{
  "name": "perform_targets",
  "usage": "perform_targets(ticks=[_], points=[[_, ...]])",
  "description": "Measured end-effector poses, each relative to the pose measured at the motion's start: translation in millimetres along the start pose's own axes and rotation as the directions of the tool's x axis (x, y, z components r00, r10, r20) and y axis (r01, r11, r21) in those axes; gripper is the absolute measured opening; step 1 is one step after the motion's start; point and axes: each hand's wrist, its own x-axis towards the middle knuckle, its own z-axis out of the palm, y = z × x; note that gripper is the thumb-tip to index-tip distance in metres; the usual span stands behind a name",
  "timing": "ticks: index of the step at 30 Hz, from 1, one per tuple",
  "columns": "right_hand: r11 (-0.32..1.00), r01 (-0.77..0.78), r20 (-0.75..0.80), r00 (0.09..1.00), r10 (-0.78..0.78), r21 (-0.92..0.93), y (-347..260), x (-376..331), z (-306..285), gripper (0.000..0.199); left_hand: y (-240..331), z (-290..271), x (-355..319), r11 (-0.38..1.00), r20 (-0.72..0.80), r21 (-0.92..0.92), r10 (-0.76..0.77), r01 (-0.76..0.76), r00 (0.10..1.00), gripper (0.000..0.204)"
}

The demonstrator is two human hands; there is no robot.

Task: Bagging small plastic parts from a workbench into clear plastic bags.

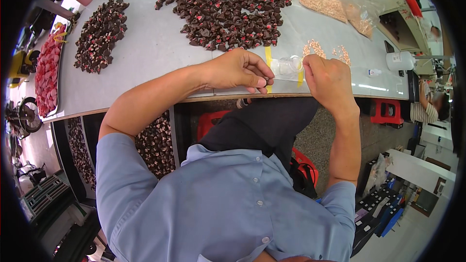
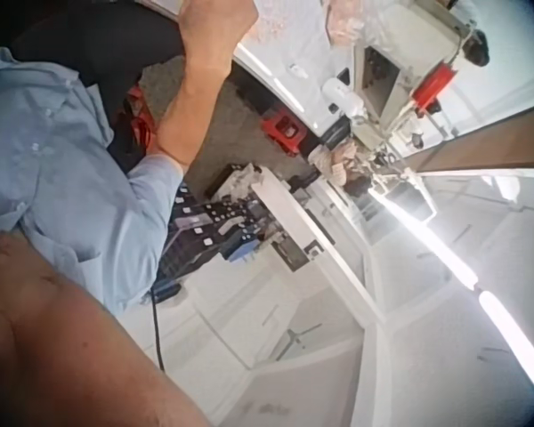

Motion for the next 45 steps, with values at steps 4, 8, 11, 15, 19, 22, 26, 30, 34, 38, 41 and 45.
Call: perform_targets(ticks=[4,8,11,15,19,22,26,30,34,38,41,45], points=[[0.999,0.007,-0.057,0.998,-0.005,0.033,-3.0,-3.2,-1.4,0.009,0.0,-1.1,0.8,0.999,-0.004,-0.047,0.006,-0.006,1.000,0.027],[0.939,-0.030,-0.196,0.975,0.103,0.343,-18.3,-8.0,-2.9,0.009,-0.3,-3.6,0.9,0.998,-0.023,-0.068,0.010,-0.012,1.000,0.028],[0.813,-0.072,-0.223,0.944,0.242,0.577,-42.9,-14.1,13.4,0.009,3.2,-1.6,-0.6,0.992,-0.032,-0.122,-0.005,0.001,0.999,0.027],[0.728,-0.099,-0.235,0.910,0.342,0.678,-63.0,-17.2,39.3,0.008,3.4,-1.4,2.3,0.991,-0.052,-0.129,-0.047,0.040,0.998,0.027],[0.767,-0.096,-0.269,0.903,0.336,0.635,-63.9,-16.0,42.6,0.009,2.9,-0.5,2.4,0.994,-0.051,-0.105,-0.030,0.024,0.998,0.025],[0.797,-0.075,-0.302,0.901,0.312,0.599,-63.1,-15.6,43.3,0.010,2.4,-0.3,2.7,0.995,-0.055,-0.100,-0.027,0.021,0.998,0.025],[0.812,-0.066,-0.316,0.900,0.300,0.580,-64.1,-15.7,46.7,0.012,3.1,0.0,2.8,0.994,-0.052,-0.104,-0.029,0.023,0.998,0.024],[0.828,-0.050,-0.347,0.892,0.288,0.558,-68.0,-13.6,50.0,0.012,2.9,-0.2,2.3,0.993,-0.054,-0.114,-0.034,0.028,0.998,0.025],[0.904,-0.023,-0.415,0.883,0.219,0.428,-79.7,-13.0,51.6,0.011,-4.2,-2.7,4.0,0.995,-0.087,-0.098,-0.016,0.007,0.996,0.025],[0.857,-0.088,-0.390,0.863,0.320,0.509,-82.1,-16.6,59.2,0.008,-5.6,-2.6,5.0,0.992,-0.107,-0.124,-0.016,0.003,0.994,0.025],[0.689,-0.160,-0.333,0.784,0.524,0.707,-69.3,-24.0,55.6,0.008,-2.5,1.6,2.6,0.990,-0.107,-0.144,-0.007,-0.009,0.994,0.028],[0.358,-0.306,-0.144,0.549,0.823,0.882,-18.1,-59.0,50.3,0.010,1.2,3.4,6.9,0.995,-0.066,-0.102,0.010,-0.016,0.998,0.031]])
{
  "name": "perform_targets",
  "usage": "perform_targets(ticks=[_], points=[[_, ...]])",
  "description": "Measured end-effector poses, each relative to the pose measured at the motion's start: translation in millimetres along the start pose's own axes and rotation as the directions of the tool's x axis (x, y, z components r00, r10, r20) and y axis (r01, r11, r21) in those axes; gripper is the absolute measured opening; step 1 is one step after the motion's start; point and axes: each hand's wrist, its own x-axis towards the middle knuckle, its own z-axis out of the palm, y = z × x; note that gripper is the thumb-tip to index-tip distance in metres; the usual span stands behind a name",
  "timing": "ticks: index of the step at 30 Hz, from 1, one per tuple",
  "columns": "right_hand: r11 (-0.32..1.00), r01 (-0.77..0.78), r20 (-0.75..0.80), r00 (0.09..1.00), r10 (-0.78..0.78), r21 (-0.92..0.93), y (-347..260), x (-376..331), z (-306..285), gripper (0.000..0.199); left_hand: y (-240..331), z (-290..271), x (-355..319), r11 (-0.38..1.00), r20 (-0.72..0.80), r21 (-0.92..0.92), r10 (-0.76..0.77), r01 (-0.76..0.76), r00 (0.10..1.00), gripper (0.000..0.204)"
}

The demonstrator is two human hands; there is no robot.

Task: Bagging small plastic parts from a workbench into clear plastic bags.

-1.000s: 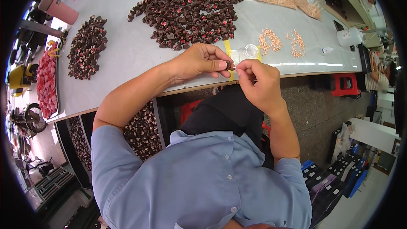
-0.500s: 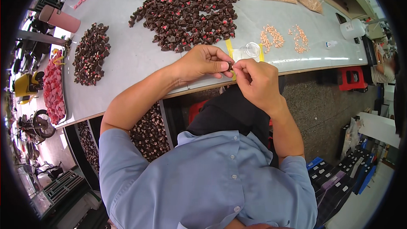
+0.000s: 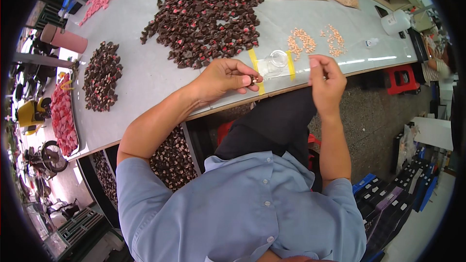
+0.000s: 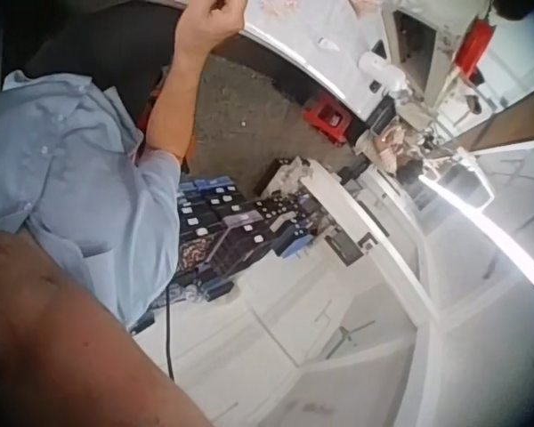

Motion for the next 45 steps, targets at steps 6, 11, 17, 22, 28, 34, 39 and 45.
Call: perform_targets(ticks=[6,11,17,22,28,34,39,45], points=[[0.960,-0.078,-0.216,0.976,0.019,-0.269,52.1,52.4,-88.7,0.014,2.0,-1.0,-6.7,0.999,-0.027,0.037,-0.026,0.027,0.999,0.028],[0.771,-0.014,0.011,1.000,0.027,-0.636,54.2,65.5,-99.9,0.016,1.0,-4.8,-7.4,0.997,-0.052,0.049,-0.065,0.068,0.997,0.023],[0.702,0.001,0.065,0.996,0.064,-0.712,60.2,70.8,-89.2,0.013,3.7,1.4,-4.5,0.997,-0.063,0.054,-0.059,0.062,0.996,0.027],[0.627,-0.056,0.025,0.992,0.120,-0.777,63.5,77.9,-85.1,0.014,3.2,0.3,-4.5,0.996,-0.061,0.057,-0.071,0.075,0.996,0.023],[0.576,-0.100,-0.009,0.987,0.159,-0.811,64.3,81.6,-82.3,0.017,5.5,1.3,-5.1,0.993,-0.063,0.079,-0.087,0.091,0.994,0.020],[0.610,-0.156,-0.030,0.977,0.211,-0.777,60.4,81.1,-81.3,0.021,6.1,2.2,-5.0,0.991,-0.062,0.089,-0.096,0.102,0.993,0.020],[0.599,-0.148,-0.026,0.978,0.207,-0.787,65.0,81.2,-77.3,0.022,4.6,3.3,-8.7,0.992,-0.082,0.086,-0.085,0.093,0.993,0.028],[0.940,-0.031,0.064,0.996,0.056,-0.340,30.5,44.8,-70.9,0.005,3.4,1.3,-2.0,0.995,0.021,0.088,-0.047,0.045,0.999,0.020]])
